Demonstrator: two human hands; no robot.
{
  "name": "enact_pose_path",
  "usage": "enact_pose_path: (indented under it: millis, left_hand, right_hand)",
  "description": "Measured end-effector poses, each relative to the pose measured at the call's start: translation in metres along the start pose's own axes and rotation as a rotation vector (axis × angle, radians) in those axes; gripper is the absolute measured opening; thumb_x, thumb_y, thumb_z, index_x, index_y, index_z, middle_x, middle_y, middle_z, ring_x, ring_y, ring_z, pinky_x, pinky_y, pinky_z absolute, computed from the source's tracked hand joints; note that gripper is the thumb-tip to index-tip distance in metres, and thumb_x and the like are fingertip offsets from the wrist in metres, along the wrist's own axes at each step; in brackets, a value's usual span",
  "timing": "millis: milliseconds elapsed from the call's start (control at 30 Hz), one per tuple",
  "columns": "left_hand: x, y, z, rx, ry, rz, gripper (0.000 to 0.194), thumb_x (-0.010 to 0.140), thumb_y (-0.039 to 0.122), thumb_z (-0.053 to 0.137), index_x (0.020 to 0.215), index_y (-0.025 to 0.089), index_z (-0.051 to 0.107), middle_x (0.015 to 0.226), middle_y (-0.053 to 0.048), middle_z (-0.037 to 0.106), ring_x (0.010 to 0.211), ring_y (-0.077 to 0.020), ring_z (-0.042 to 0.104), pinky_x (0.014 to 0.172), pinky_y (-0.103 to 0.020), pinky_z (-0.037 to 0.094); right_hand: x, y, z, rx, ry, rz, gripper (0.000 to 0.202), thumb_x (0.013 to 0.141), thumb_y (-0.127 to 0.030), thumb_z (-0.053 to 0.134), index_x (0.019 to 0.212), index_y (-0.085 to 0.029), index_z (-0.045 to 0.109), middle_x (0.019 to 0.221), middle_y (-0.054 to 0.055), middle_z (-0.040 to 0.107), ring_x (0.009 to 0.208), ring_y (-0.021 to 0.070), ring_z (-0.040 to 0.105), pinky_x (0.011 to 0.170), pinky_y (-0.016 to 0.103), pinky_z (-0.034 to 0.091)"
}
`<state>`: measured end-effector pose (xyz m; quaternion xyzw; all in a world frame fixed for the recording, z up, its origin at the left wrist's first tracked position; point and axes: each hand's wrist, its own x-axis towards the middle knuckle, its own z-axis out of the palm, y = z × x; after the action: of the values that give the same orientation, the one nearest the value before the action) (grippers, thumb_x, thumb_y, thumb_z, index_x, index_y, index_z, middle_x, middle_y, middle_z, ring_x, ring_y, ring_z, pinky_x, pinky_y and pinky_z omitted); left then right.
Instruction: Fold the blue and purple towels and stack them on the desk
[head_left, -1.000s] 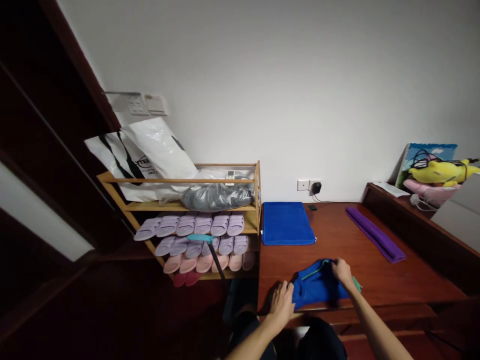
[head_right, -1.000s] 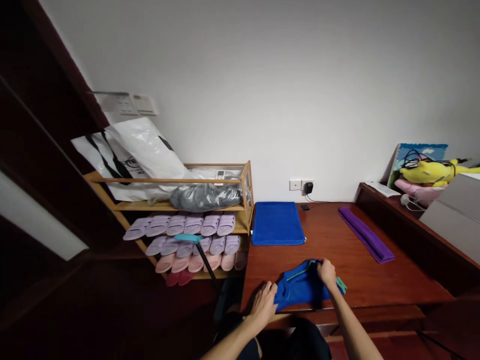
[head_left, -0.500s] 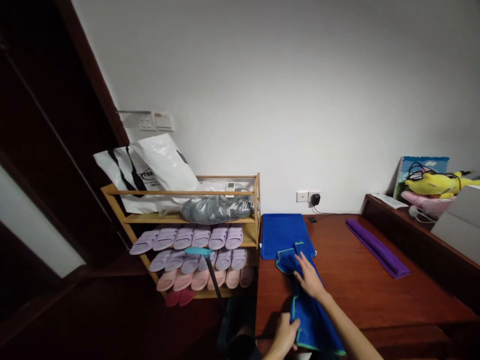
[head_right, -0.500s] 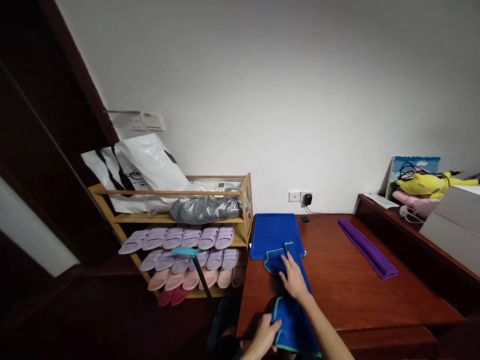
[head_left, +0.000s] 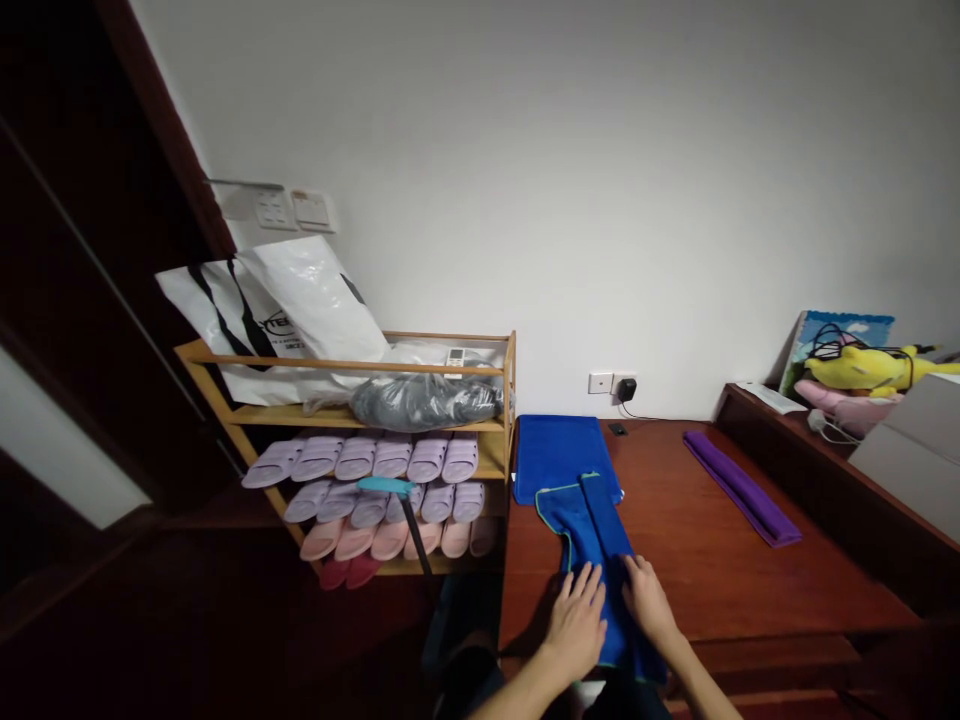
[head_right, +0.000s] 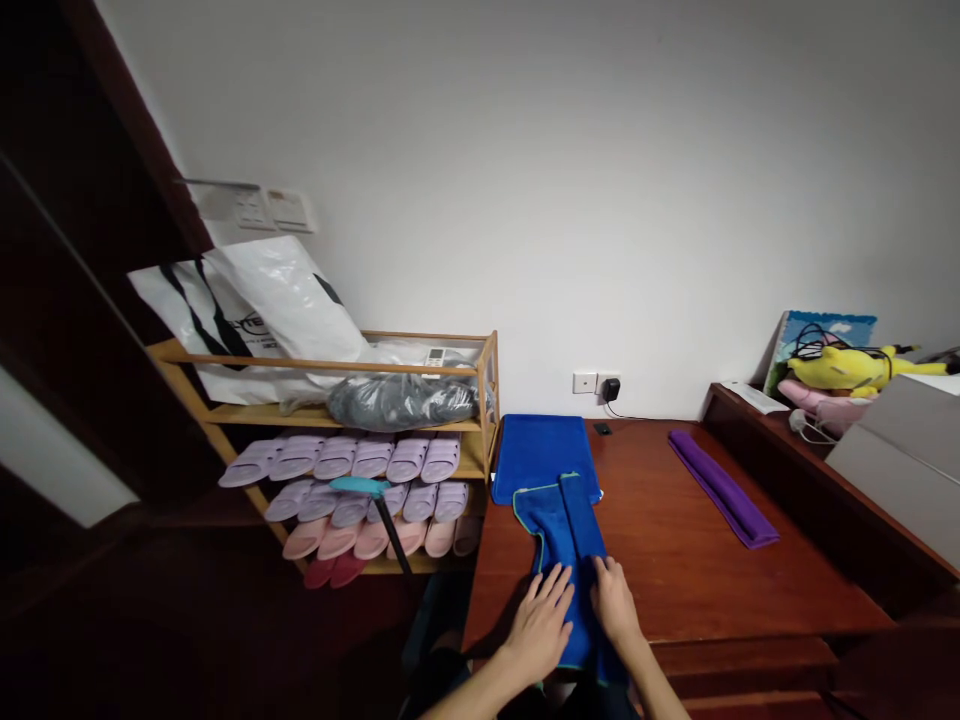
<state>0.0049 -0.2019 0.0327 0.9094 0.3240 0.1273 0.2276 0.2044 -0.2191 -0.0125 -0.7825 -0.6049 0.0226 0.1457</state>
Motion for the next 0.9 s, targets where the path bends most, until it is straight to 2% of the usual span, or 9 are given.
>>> enact_pose_path:
  millis: [67, 200, 267, 400, 467, 533, 667, 800, 900]
  left_hand:
    - [0.003, -0.011, 0.007, 0.01, -0.058, -0.068, 0.06, 0.086, 0.046, 0.042, 0.142, 0.025, 0.032, 0.152, -0.005, 0.022, 0.14, -0.0293, 0.014, 0.113, -0.056, 0.012]
    - [-0.007, -0.032, 0.012, 0.035, -0.062, -0.113, 0.062, 0.086, 0.053, 0.04, 0.144, 0.034, 0.025, 0.154, 0.0, 0.017, 0.141, -0.0281, 0.009, 0.112, -0.058, 0.008]
    - [-0.014, -0.035, 0.012, 0.041, -0.047, -0.103, 0.062, 0.087, 0.052, 0.039, 0.144, 0.035, 0.022, 0.154, 0.001, 0.016, 0.141, -0.0271, 0.01, 0.113, -0.056, 0.009]
    - [-0.026, -0.034, 0.013, 0.08, -0.011, -0.11, 0.059, 0.088, 0.048, 0.039, 0.144, 0.033, 0.025, 0.153, 0.0, 0.021, 0.141, -0.0265, 0.011, 0.113, -0.056, 0.009]
    - [-0.031, -0.035, 0.014, 0.1, 0.009, -0.138, 0.056, 0.089, 0.045, 0.037, 0.143, 0.031, 0.028, 0.151, -0.001, 0.025, 0.141, -0.026, 0.011, 0.113, -0.057, 0.006]
    - [-0.036, -0.037, 0.013, 0.105, 0.025, -0.169, 0.054, 0.09, 0.041, 0.036, 0.143, 0.033, 0.028, 0.151, 0.0, 0.025, 0.141, -0.0258, 0.012, 0.112, -0.059, 0.006]
    - [-0.045, -0.042, 0.005, 0.108, -0.004, -0.199, 0.057, 0.088, 0.033, 0.039, 0.143, 0.037, 0.025, 0.152, 0.003, 0.02, 0.14, -0.0268, 0.014, 0.11, -0.061, 0.012]
    - [-0.049, -0.042, -0.006, 0.107, -0.029, -0.197, 0.056, 0.088, 0.033, 0.038, 0.142, 0.037, 0.026, 0.152, 0.003, 0.02, 0.14, -0.026, 0.014, 0.11, -0.06, 0.013]
    - [-0.049, -0.041, -0.007, 0.107, -0.039, -0.208, 0.056, 0.087, 0.03, 0.038, 0.142, 0.035, 0.028, 0.152, 0.002, 0.021, 0.14, -0.0265, 0.014, 0.109, -0.061, 0.014]
  right_hand:
    - [0.005, 0.023, -0.01, -0.009, 0.001, 0.045, 0.046, 0.078, -0.015, 0.037, 0.12, -0.018, 0.056, 0.113, 0.01, 0.065, 0.104, 0.02, 0.06, 0.087, 0.031, 0.046]
    - [0.003, 0.043, -0.023, -0.091, 0.047, 0.21, 0.045, 0.082, -0.023, 0.034, 0.12, -0.009, 0.055, 0.105, 0.022, 0.064, 0.093, 0.032, 0.063, 0.078, 0.046, 0.047]
    - [-0.001, 0.024, -0.022, -0.104, 0.117, 0.162, 0.049, 0.083, -0.024, 0.035, 0.128, -0.011, 0.048, 0.126, 0.024, 0.054, 0.112, 0.035, 0.054, 0.088, 0.051, 0.041]
    - [-0.008, -0.042, -0.002, 0.094, 0.076, -0.231, 0.053, 0.09, -0.04, 0.033, 0.141, -0.027, 0.031, 0.149, 0.008, 0.032, 0.135, 0.023, 0.031, 0.104, 0.043, 0.033]
    - [-0.009, -0.063, 0.01, 0.169, -0.001, -0.257, 0.055, 0.09, -0.049, 0.032, 0.142, -0.029, 0.029, 0.15, 0.005, 0.029, 0.137, 0.0221, 0.028, 0.105, 0.044, 0.032]
    - [-0.01, -0.066, 0.02, 0.181, -0.021, -0.17, 0.055, 0.09, -0.052, 0.03, 0.139, -0.027, 0.036, 0.148, 0.008, 0.033, 0.136, 0.0234, 0.03, 0.104, 0.045, 0.033]
    - [-0.019, -0.022, 0.023, 0.076, -0.041, -0.14, 0.053, 0.09, -0.051, 0.031, 0.135, -0.026, 0.044, 0.144, 0.009, 0.04, 0.133, 0.0231, 0.035, 0.104, 0.045, 0.033]
    - [-0.034, 0.065, -0.001, -0.157, -0.037, -0.077, 0.047, 0.089, -0.039, 0.032, 0.132, -0.029, 0.047, 0.143, 0.007, 0.042, 0.133, 0.0253, 0.035, 0.103, 0.051, 0.031]
    - [-0.042, 0.135, -0.026, -0.332, 0.053, 0.136, 0.048, 0.086, -0.026, 0.029, 0.127, -0.027, 0.053, 0.138, 0.012, 0.048, 0.129, 0.0306, 0.039, 0.095, 0.057, 0.034]
